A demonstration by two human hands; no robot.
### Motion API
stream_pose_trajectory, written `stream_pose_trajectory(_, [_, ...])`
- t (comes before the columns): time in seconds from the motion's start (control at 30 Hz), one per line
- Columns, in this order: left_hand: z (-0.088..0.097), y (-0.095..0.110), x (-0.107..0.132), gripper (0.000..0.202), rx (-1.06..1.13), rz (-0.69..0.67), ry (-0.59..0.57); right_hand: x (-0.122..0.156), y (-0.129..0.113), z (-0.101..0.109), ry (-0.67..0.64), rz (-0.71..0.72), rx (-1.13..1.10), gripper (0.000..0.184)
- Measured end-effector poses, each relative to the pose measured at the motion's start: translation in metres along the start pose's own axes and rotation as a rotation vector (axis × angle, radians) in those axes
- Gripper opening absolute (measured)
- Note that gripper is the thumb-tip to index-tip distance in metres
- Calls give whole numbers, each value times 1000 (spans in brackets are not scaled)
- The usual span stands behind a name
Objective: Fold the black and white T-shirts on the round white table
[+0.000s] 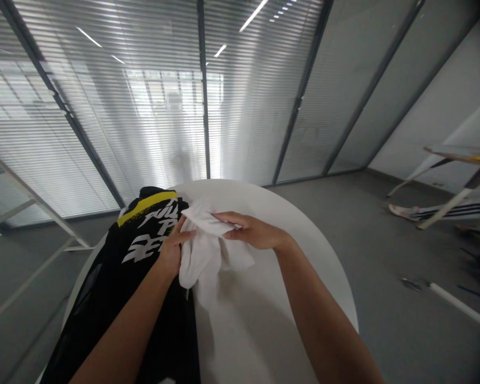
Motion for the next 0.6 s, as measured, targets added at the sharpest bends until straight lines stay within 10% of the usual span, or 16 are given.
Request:
stream_pose_trajectory(0.3, [-13,77,42,63,-384,-31,11,11,-29,0,50,-126,-451,40])
stream_pose_trajectory(0.6, [95,144,162,64,-939,38,266,-16,-55,-88,-549,-215,-800,32])
Point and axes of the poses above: each hand's wrist, its own x-axis away from the middle knuckle, its own z-axis out of the back of the hand, y = z × x, the point moved 9 cm from there along -x, towards the middle knuckle, and after that the axes turned 11 degrees about -z, right-handed, at the moved point
